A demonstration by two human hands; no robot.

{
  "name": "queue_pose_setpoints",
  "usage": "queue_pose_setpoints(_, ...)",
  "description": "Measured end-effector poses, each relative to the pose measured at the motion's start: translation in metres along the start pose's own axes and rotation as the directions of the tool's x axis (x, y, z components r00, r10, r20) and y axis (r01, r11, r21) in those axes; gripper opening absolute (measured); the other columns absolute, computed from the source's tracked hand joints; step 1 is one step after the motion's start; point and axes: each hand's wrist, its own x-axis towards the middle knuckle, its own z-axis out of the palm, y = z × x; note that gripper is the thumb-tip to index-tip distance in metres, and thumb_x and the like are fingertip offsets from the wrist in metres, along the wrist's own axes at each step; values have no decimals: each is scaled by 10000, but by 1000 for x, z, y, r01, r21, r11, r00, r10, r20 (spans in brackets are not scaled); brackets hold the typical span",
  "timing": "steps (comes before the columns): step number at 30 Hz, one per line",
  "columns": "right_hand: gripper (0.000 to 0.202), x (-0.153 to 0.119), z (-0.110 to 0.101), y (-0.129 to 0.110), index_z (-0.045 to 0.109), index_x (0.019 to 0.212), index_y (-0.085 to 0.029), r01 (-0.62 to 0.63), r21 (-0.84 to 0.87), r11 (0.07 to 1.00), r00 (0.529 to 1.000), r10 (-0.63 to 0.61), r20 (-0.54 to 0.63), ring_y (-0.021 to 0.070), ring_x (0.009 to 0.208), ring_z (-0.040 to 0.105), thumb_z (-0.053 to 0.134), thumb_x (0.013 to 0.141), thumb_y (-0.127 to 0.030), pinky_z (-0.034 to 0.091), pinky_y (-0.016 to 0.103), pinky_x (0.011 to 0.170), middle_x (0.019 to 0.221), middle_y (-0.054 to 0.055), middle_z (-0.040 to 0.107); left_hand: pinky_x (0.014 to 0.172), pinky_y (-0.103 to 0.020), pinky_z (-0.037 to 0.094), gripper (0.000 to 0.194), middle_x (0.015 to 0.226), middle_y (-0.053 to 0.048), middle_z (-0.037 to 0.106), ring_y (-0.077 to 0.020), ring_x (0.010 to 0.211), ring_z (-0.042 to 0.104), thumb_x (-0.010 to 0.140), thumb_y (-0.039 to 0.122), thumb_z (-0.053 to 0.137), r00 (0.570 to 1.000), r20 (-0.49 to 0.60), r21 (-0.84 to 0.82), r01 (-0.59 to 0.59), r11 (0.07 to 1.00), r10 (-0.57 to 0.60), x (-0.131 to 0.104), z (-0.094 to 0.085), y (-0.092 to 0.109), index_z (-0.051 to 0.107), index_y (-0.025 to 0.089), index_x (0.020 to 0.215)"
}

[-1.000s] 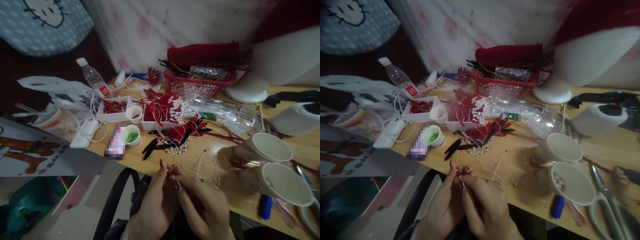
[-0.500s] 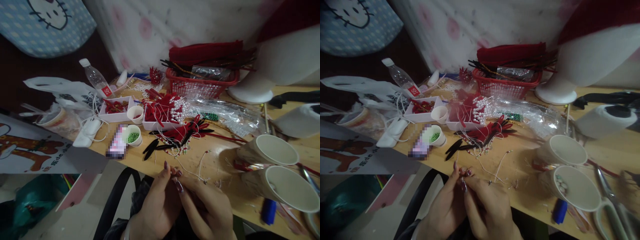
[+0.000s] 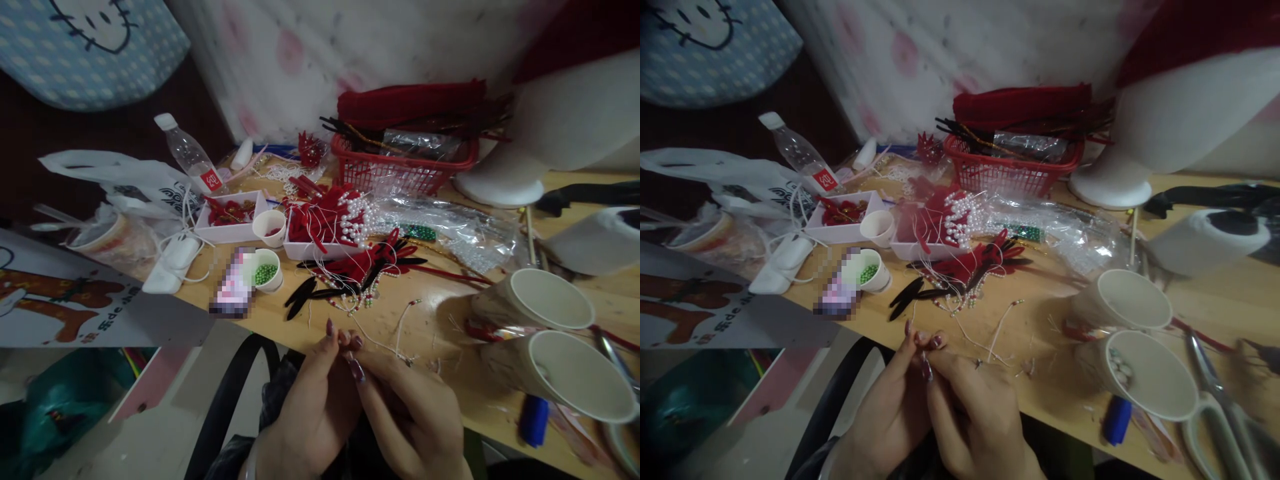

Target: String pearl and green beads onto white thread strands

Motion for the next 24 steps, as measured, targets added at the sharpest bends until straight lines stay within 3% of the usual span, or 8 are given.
queue_pose_setpoints(4, 194, 0, 2, -1, 604, 1082, -212, -6, 21, 1000, 1000, 6, 9, 110, 541, 692, 529, 949, -92, 527, 196, 525, 717, -26, 721, 901, -315, 539, 370, 744, 16, 697, -132, 725, 655, 508, 283, 1018, 999, 6, 3, -37, 999, 37, -2, 0, 3, 705, 158, 660)
queue_pose_setpoints(12, 234, 2, 0, -1, 612, 1112, -202, -20, 0, 1000, 1000, 20, -4, 106, 574, 713, 528, 931, -79, 551, 176, 546, 825, 11, 786, 824, -280, 574, 357, 753, -23, 753, -162, 758, 694, 456, 223, 1031, 999, -50, 4, 14, 1000, -14, -3, 2, -2, 763, 153, 683)
queue_pose_setpoints(14, 236, 2, 0, 0, 613, 1115, -200, -12, -10, 1000, 1000, 12, -7, 107, 574, 714, 526, 932, -79, 561, 175, 559, 836, 15, 791, 780, -260, 576, 262, 762, -30, 758, -165, 769, 704, 559, 162, 991, 995, -100, -10, 6, 1000, -7, -2, 3, -2, 768, 154, 696)
queue_pose_setpoints(16, 237, 1, 1, 1, 616, 1119, -197, -6, -18, 1000, 1000, 6, -7, 112, 576, 714, 522, 935, -80, 560, 179, 561, 830, 18, 788, 759, -253, 576, 125, 746, -31, 753, -151, 746, 705, 762, 100, 851, 986, -167, -29, -1, 1000, -4, -2, 4, -2, 761, 155, 694)
queue_pose_setpoints(18, 235, 1, 1, 2, 616, 1118, -202, -6, -22, 1000, 1000, 6, -4, 115, 568, 707, 522, 939, -82, 551, 186, 551, 809, 13, 779, 744, -248, 574, 243, 722, -37, 745, -136, 712, 701, 898, 62, 683, 977, -214, -38, -3, 999, -6, -2, 7, -2, 751, 150, 681)
queue_pose_setpoints(21, 228, 0, -1, 2, 614, 1114, -208, -9, -17, 1000, 1000, 9, 1, 111, 551, 690, 521, 944, -87, 525, 187, 530, 794, 4, 769, 758, -253, 578, 197, 736, -49, 751, -145, 728, 705, 883, 104, 733, 990, -140, -4, 2, 1000, -2, -2, 8, -2, 761, 133, 690)
queue_pose_setpoints(23, 225, 0, -3, 3, 618, 1107, -203, -18, -15, 1000, 1000, 19, 10, 109, 569, 694, 522, 942, -84, 525, 184, 548, 808, 6, 774, 787, -263, 578, 115, 783, -57, 765, -162, 777, 706, 746, 164, 886, 999, -31, 52, -18, 998, 19, -1, 5, -3, 780, 126, 723)
queue_pose_setpoints(24, 222, 0, -4, 3, 620, 1104, -201, -24, -13, 1000, 1000, 24, 16, 108, 579, 697, 526, 940, -84, 528, 182, 562, 810, 5, 774, 792, -262, 574, 177, 802, -57, 769, -165, 791, 700, 673, 188, 939, 999, 14, 81, -36, 996, 35, -1, 4, -3, 788, 125, 739)
